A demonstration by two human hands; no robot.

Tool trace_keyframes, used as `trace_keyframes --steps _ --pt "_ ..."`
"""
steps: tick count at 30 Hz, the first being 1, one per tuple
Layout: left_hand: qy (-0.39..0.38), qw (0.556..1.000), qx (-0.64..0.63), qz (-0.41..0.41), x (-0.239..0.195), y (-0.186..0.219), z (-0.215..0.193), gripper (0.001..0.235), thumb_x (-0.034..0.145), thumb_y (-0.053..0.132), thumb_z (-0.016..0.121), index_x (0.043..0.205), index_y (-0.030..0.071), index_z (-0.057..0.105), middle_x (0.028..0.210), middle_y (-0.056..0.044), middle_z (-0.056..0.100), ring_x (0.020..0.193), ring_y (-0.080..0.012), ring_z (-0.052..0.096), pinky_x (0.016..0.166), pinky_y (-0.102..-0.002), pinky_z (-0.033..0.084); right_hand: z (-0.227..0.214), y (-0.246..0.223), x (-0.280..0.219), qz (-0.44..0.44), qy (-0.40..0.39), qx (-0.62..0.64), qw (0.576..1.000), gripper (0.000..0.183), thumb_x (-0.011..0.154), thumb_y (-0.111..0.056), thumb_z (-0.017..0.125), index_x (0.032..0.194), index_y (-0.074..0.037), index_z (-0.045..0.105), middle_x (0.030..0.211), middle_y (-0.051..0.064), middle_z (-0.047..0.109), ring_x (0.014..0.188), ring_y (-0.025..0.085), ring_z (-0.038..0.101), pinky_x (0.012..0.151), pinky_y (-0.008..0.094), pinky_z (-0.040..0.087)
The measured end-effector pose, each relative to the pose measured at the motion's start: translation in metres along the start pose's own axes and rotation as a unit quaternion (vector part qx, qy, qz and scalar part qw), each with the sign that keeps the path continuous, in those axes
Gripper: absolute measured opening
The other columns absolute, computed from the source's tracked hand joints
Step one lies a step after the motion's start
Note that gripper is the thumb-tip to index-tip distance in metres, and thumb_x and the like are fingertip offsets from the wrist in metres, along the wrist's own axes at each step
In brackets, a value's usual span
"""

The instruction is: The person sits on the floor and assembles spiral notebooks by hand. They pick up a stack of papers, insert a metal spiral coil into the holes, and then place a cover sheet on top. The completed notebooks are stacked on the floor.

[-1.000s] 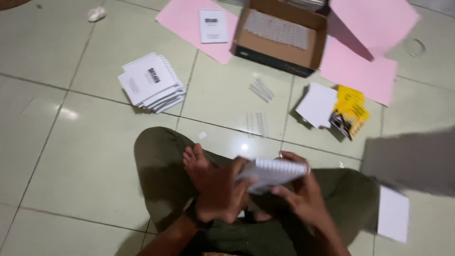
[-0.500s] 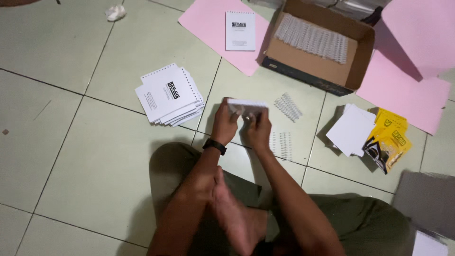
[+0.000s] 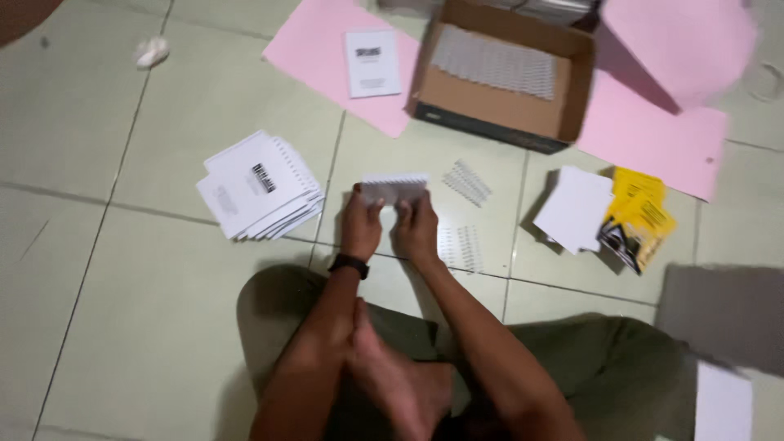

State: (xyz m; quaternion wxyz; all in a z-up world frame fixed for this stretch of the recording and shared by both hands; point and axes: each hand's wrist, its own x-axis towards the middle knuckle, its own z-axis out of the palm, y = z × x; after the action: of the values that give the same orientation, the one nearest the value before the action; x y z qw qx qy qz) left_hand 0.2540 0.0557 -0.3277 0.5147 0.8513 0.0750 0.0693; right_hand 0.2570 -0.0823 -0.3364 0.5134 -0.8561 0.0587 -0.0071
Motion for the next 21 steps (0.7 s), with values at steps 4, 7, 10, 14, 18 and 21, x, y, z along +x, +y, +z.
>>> trace_keyframes --steps 4,7,10,14,18,21 --pt "-0.087 0.995 0.026 -0.034 -0.008 0.048 -0.02 0.047 0.101 0.024 0.063 0.135 -0.003 0.047 0.113 -0.033 0.066 0.114 -0.0539 0.061 0.095 -0.064 0.049 -0.059 -0.072 -0.03 -0.028 -0.015 0.012 0.999 0.045 0.1 -0.002 0.052 0.143 0.004 0.039 0.12 0.04 0.063 0.114 0.059 0.06 0.092 0.068 0.052" --pt "-0.148 0.989 0.013 -0.009 -0.034 0.105 -0.035 0.047 0.097 0.023 0.068 0.134 -0.001 0.051 0.114 -0.033 0.065 0.116 -0.056 0.059 0.091 -0.063 0.05 -0.112 -0.097 -0.062 0.018 -0.042 0.02 0.999 0.058 0.1 -0.005 0.053 0.152 0.008 0.032 0.127 0.04 0.061 0.12 0.056 0.06 0.102 0.066 0.05" --pt "-0.201 0.978 -0.057 -0.022 -0.074 0.158 -0.032 0.035 0.094 0.017 0.071 0.118 -0.004 0.058 0.101 -0.034 0.066 0.103 -0.056 0.064 0.084 -0.058 0.049 -0.17 -0.092 -0.099 0.042 -0.08 0.047 0.995 0.058 0.102 -0.001 0.054 0.156 0.003 0.035 0.12 0.031 0.067 0.11 0.045 0.07 0.092 0.056 0.057" --pt "-0.271 0.942 -0.188 -0.068 -0.134 0.202 0.006 0.032 0.094 0.02 0.074 0.112 -0.003 0.058 0.095 -0.02 0.063 0.096 -0.0362 0.063 0.084 -0.047 0.051 -0.252 -0.067 -0.161 0.088 -0.001 0.138 0.987 0.061 0.094 -0.002 0.067 0.151 0.003 0.044 0.111 0.027 0.064 0.107 0.04 0.061 0.09 0.05 0.055" --pt "-0.348 0.886 -0.295 -0.089 -0.188 0.251 0.049 0.031 0.094 0.019 0.076 0.108 -0.002 0.059 0.09 -0.009 0.06 0.089 -0.0224 0.057 0.08 -0.04 0.053 -0.325 -0.065 -0.233 0.159 0.146 0.205 0.955 0.052 0.095 -0.01 0.067 0.144 0.002 0.058 0.122 0.027 0.072 0.117 0.036 0.067 0.1 0.054 0.055" --pt "-0.37 0.883 -0.283 -0.059 -0.242 0.255 0.122 0.056 0.089 0.041 0.07 0.13 0.004 0.061 0.128 -0.011 0.072 0.114 -0.0224 0.07 0.091 -0.037 0.058 -0.373 -0.057 -0.268 0.191 0.209 0.137 0.949 0.061 0.088 -0.03 0.065 0.143 -0.003 0.059 0.134 0.016 0.072 0.122 0.026 0.07 0.103 0.041 0.058"
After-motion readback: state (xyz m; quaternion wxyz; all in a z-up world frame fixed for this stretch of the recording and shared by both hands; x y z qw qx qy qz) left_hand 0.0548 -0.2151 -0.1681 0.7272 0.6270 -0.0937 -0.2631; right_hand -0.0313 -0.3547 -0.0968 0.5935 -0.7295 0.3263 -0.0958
